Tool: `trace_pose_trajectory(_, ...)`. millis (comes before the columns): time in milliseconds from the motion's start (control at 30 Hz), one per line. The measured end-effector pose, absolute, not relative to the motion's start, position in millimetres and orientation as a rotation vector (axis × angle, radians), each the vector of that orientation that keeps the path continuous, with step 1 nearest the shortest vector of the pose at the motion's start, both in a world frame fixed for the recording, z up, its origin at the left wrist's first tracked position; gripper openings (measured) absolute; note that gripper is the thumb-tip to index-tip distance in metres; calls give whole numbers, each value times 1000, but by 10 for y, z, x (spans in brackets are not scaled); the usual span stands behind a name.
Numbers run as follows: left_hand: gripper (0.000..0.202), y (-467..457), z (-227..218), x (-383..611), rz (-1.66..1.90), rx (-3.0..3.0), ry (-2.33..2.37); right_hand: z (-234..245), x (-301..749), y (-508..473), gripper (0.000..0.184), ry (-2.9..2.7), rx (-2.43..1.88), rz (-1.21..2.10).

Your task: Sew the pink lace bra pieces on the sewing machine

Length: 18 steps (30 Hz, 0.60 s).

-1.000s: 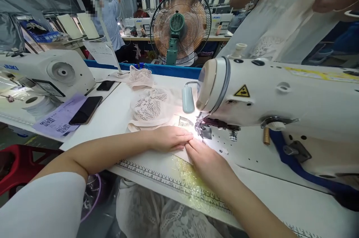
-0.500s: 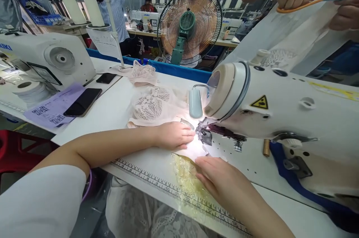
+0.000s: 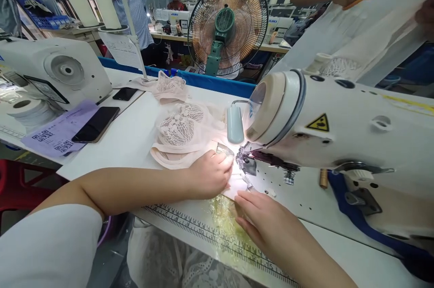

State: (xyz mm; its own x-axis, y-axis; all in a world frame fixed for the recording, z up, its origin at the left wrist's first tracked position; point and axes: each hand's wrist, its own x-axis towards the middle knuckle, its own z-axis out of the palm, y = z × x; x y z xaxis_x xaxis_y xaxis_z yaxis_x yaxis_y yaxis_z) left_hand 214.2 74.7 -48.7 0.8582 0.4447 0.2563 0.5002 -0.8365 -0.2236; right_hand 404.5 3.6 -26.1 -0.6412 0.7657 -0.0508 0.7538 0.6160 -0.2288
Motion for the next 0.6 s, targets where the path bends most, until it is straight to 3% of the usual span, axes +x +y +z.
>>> trace_pose_trajectory(300,38,656,-475,2104,-69,-2861,-740,-265,4041,11,8,-2814,-1352,425)
trace_pose_trajectory(600,40,673,-480,2152,-125,-2865,-652,-365,4140,-5,17,-2795,-1117,353)
